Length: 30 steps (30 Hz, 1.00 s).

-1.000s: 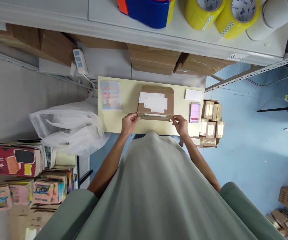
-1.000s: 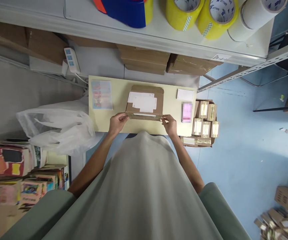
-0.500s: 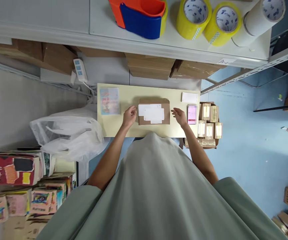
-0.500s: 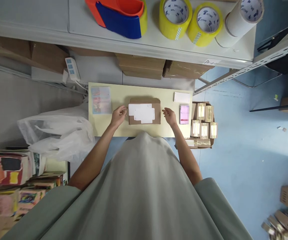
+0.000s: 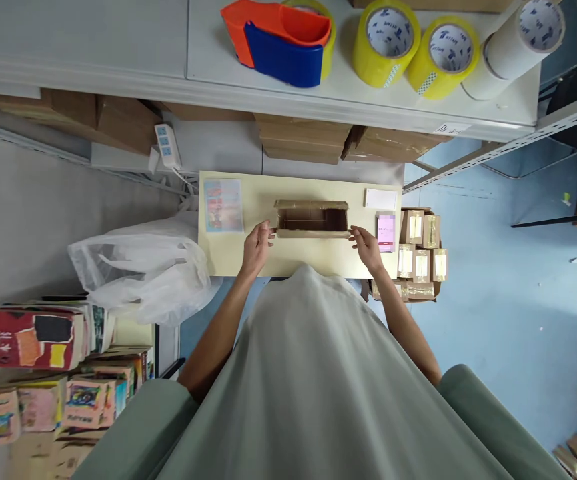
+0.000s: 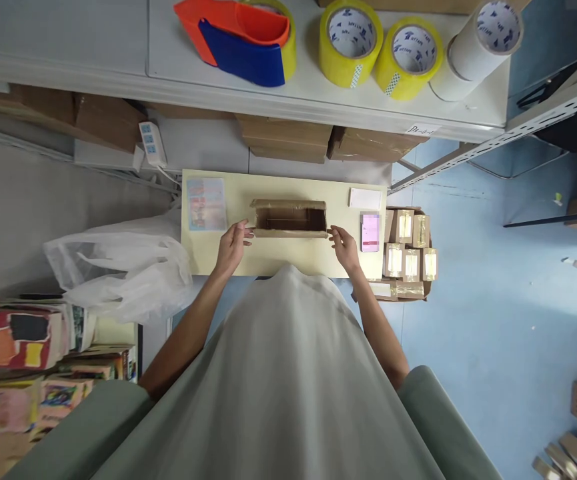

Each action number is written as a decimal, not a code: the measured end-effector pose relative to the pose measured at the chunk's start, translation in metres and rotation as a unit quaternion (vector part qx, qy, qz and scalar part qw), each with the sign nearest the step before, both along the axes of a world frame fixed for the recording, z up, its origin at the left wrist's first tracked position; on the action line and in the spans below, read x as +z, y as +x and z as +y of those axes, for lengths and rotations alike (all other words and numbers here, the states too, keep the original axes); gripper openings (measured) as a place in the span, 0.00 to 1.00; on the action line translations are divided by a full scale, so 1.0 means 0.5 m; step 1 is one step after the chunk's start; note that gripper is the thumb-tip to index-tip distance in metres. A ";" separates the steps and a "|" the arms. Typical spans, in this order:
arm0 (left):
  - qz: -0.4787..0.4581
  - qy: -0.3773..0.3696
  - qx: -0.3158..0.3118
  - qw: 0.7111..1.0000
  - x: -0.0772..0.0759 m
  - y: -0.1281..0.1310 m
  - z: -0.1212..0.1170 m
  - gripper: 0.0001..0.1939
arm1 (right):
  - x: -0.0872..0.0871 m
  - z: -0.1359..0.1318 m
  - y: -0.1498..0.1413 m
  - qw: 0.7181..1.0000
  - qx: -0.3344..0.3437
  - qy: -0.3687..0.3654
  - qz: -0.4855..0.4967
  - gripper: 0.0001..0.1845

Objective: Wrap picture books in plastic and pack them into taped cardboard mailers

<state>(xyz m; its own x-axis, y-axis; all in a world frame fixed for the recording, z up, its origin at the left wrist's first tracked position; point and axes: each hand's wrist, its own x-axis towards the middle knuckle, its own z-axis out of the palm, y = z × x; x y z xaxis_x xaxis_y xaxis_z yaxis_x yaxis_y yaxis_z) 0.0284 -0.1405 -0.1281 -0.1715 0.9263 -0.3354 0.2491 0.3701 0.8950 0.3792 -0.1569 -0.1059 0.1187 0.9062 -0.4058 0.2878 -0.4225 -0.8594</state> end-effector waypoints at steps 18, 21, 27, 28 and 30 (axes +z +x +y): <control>-0.041 -0.058 0.016 0.997 0.000 0.047 -0.044 0.24 | -0.030 0.060 -0.021 0.994 0.066 0.056 -0.066 0.47; -0.048 -0.056 0.012 0.997 -0.009 0.042 -0.050 0.23 | -0.034 0.098 -0.026 0.990 0.087 0.090 -0.061 0.44; -0.005 -0.084 0.023 0.996 -0.034 0.028 -0.065 0.34 | -0.056 0.179 -0.042 0.996 0.039 0.074 -0.030 0.36; 0.004 -0.086 0.024 0.996 -0.039 0.028 -0.066 0.36 | -0.064 0.191 -0.046 0.997 0.026 0.057 -0.038 0.36; 0.019 -0.085 0.018 0.996 -0.047 0.030 -0.065 0.39 | -0.081 0.211 -0.055 0.999 0.001 -0.005 -0.054 0.36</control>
